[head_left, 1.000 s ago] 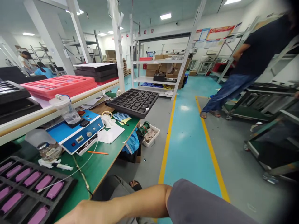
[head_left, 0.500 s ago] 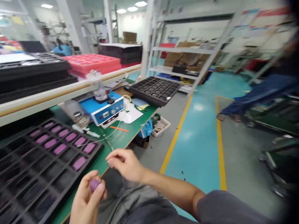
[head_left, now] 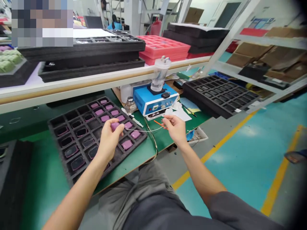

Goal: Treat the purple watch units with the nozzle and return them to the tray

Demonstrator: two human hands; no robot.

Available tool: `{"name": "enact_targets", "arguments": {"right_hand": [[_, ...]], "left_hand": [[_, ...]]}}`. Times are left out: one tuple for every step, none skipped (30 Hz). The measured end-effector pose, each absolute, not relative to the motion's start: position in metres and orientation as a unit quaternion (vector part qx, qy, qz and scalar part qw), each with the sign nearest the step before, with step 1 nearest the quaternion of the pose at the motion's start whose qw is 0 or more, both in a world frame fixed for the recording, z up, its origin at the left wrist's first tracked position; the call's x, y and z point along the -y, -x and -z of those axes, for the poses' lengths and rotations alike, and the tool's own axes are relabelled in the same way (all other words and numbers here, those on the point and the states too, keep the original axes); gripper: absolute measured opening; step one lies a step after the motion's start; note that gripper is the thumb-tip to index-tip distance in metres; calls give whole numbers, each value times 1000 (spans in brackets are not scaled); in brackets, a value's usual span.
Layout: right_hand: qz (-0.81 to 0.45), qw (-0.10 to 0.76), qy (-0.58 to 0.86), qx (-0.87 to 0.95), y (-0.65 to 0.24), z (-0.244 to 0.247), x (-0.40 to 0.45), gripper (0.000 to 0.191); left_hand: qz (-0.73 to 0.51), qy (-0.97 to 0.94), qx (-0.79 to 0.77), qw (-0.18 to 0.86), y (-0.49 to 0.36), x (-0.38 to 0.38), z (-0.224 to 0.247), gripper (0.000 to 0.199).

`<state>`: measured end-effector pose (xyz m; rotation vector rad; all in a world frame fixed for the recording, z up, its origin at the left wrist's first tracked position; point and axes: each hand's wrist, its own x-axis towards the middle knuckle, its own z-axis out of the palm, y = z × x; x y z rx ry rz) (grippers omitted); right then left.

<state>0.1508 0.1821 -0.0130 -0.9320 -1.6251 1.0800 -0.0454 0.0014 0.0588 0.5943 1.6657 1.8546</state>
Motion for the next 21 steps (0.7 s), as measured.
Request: {"name": "enact_targets", "arguments": {"right_hand": [[-425,463,385,676,-149,17,-192,37],[-409,457,389,687,-149,20,-201,36],[-394,453,393,697,-148,23,-210,34],[-378,451,395,705,-146,25,-217,31],[-359,446,395,718,-144,26,-224,27],[-340,438,393,733,-140,27,-231,23],[-324,425,389,750,-135,27,-238,19],[-311,411,384,767,-130,27,-244,15],[-301,395,379,781,-124,27,-251,12],[-293,381,375,793,-119,27,-257,11],[-287,371,373,801,-115,27,-262,12],[-282,365,372,806,-114,28,-267,13],[-278,363,372,808,-116,29,-269,15],[-269,365,376,808,-121,30,-269,19],[-264,380,387,798,-129,32,-268,24],[-279,402,403,773,-138,35,-263,30],[-303,425,424,740,-148,38,-256,37],[-362,455,448,679,-156,41,-248,42],[-448,456,455,620,-163,45,-238,45],[-501,435,453,595,-167,47,-226,46],[-549,407,439,583,-168,49,-215,47]], "left_hand": [[-692,-212,-619,305,50,-13,-55,43],[-691,-203,-615,321,53,-23,-51,44],[-690,-196,-611,335,55,-32,-46,44],[-692,-192,-605,346,57,-39,-40,43],[-693,-190,-600,353,58,-44,-34,43],[-694,-190,-596,357,59,-48,-28,42],[-696,-188,-593,358,59,-49,-22,42],[-700,-184,-590,357,60,-50,-17,43],[-704,-180,-589,354,61,-50,-12,45],[-707,-175,-587,352,61,-50,-8,48],[-710,-173,-586,350,62,-49,-5,51],[-712,-173,-585,349,62,-48,-2,53],[-713,-175,-584,347,63,-48,0,55],[-714,-180,-581,346,63,-48,1,56],[-717,-184,-578,344,64,-48,2,57],[-721,-187,-573,342,65,-48,2,56],[-726,-188,-568,340,66,-49,2,56],[-731,-186,-563,337,67,-49,2,54],[-737,-184,-558,335,68,-50,1,51],[-742,-182,-553,332,70,-51,0,47],[-748,-178,-549,327,71,-51,-1,41]]}}
